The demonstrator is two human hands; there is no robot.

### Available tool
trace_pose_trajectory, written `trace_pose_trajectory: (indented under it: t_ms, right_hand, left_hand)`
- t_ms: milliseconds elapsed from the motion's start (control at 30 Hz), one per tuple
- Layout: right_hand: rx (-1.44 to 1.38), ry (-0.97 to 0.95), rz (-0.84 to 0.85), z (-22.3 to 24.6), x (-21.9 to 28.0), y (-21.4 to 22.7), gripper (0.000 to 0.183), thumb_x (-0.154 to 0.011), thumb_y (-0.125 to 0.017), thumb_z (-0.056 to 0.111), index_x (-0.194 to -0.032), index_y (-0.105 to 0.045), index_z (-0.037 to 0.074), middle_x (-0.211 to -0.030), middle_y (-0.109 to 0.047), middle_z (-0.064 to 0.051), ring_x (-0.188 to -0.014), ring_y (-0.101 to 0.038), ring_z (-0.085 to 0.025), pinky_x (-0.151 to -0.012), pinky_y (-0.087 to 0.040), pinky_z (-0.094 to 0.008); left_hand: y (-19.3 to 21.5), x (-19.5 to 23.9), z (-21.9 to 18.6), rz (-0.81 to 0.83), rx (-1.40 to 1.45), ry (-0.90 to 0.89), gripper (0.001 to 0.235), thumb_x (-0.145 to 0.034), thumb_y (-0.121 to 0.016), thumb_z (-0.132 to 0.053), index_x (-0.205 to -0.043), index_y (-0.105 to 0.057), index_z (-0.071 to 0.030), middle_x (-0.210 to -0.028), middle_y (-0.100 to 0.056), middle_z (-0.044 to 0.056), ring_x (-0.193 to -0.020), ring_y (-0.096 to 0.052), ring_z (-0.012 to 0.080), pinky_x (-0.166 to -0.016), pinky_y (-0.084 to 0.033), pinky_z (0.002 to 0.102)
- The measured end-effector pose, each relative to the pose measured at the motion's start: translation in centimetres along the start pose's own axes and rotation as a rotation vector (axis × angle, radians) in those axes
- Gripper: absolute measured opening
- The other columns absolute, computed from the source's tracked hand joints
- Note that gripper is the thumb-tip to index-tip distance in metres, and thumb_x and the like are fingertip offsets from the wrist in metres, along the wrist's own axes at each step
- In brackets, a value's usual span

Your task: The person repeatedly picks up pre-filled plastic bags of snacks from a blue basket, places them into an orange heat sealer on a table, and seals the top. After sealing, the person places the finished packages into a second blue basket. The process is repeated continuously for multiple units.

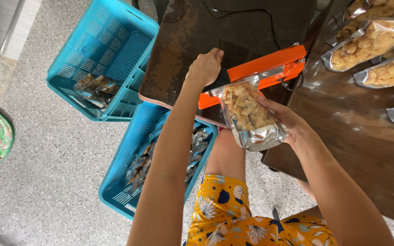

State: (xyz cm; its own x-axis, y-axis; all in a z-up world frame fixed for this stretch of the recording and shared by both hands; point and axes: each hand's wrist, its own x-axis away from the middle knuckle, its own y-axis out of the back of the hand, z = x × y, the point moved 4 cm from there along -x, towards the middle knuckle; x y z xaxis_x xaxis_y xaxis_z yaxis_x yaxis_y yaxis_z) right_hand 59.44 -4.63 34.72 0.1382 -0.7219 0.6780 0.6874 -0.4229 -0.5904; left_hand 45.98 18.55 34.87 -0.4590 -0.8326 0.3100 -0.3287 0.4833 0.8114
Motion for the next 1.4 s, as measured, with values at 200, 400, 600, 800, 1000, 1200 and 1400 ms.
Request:
trace_pose_trajectory:
  t_ms: [200,400,600,800,1000,1200,1400]
  right_hand:
    - [-0.004,-0.014,0.0,-0.8,0.1,0.4,0.057,-0.095,-0.064,0.033,-0.137,-0.056,-0.005,-0.124,-0.071,-0.021,-0.104,-0.074,-0.024,-0.089,-0.062,-0.038]
    - [0.062,0.025,0.147,-3.0,2.7,-0.3,0.068,-0.091,-0.065,0.032,-0.151,-0.042,0.01,-0.137,-0.064,-0.019,-0.115,-0.069,-0.024,-0.097,-0.058,-0.039]
    - [0.303,-0.038,0.135,-6.2,6.0,0.2,0.084,-0.081,-0.073,0.032,-0.154,-0.038,0.012,-0.141,-0.062,-0.02,-0.123,-0.065,-0.028,-0.103,-0.053,-0.044]
    - [0.525,-0.04,0.105,-5.9,10.1,-4.8,0.098,-0.069,-0.083,0.032,-0.156,-0.041,0.012,-0.146,-0.063,-0.011,-0.136,-0.056,-0.024,-0.115,-0.036,-0.039]
    - [0.875,-0.129,0.034,-7.0,8.3,-8.8,0.095,-0.069,-0.085,0.028,-0.154,-0.044,0.019,-0.148,-0.06,-0.003,-0.139,-0.053,-0.02,-0.113,-0.035,-0.039]
    - [1.317,0.258,0.261,-8.2,1.3,-11.9,0.077,-0.086,-0.072,0.033,-0.155,-0.041,0.015,-0.141,-0.062,-0.011,-0.125,-0.065,-0.026,-0.101,-0.053,-0.04]
    - [1.351,0.25,0.269,-10.6,-1.0,-9.4,0.059,-0.094,-0.066,0.032,-0.147,-0.051,0.013,-0.142,-0.062,-0.014,-0.129,-0.061,-0.028,-0.106,-0.051,-0.041]
  left_hand:
    - [1.4,0.5,-1.1,-0.094,0.008,-0.113,0.046,-0.106,-0.034,-0.048,-0.126,-0.062,-0.018,-0.107,-0.073,0.02,-0.104,-0.067,0.0439,-0.089,-0.053,0.055]
    - [6.4,4.0,-5.3,-0.329,0.249,-0.506,0.03,-0.108,-0.055,-0.033,-0.126,-0.063,-0.01,-0.099,-0.078,0.016,-0.096,-0.076,0.0347,-0.084,-0.06,0.044]
    - [8.1,12.0,-5.1,-0.174,0.474,-0.801,0.037,-0.108,-0.058,-0.02,-0.142,-0.052,-0.007,-0.115,-0.077,0.014,-0.105,-0.079,0.0258,-0.093,-0.064,0.037]
    - [1.9,16.5,0.7,0.475,0.494,-0.445,0.075,-0.096,-0.066,-0.048,-0.155,-0.041,-0.008,-0.135,-0.069,0.016,-0.119,-0.068,0.0275,-0.098,-0.056,0.035]
    - [0.5,21.9,8.5,0.75,0.822,-0.01,0.076,-0.092,-0.058,-0.053,-0.154,-0.041,-0.013,-0.137,-0.06,0.009,-0.118,-0.063,0.0249,-0.078,-0.068,0.035]
    - [6.7,27.7,19.7,0.034,0.643,-0.177,0.046,-0.107,-0.055,-0.015,-0.151,-0.054,-0.006,-0.138,-0.069,0.019,-0.122,-0.067,0.0268,-0.097,-0.057,0.037]
    - [4.0,29.7,31.4,-0.544,0.433,0.089,0.049,-0.1,-0.047,0.001,-0.147,-0.056,-0.008,-0.13,-0.071,0.021,-0.114,-0.073,0.0255,-0.095,-0.058,0.038]
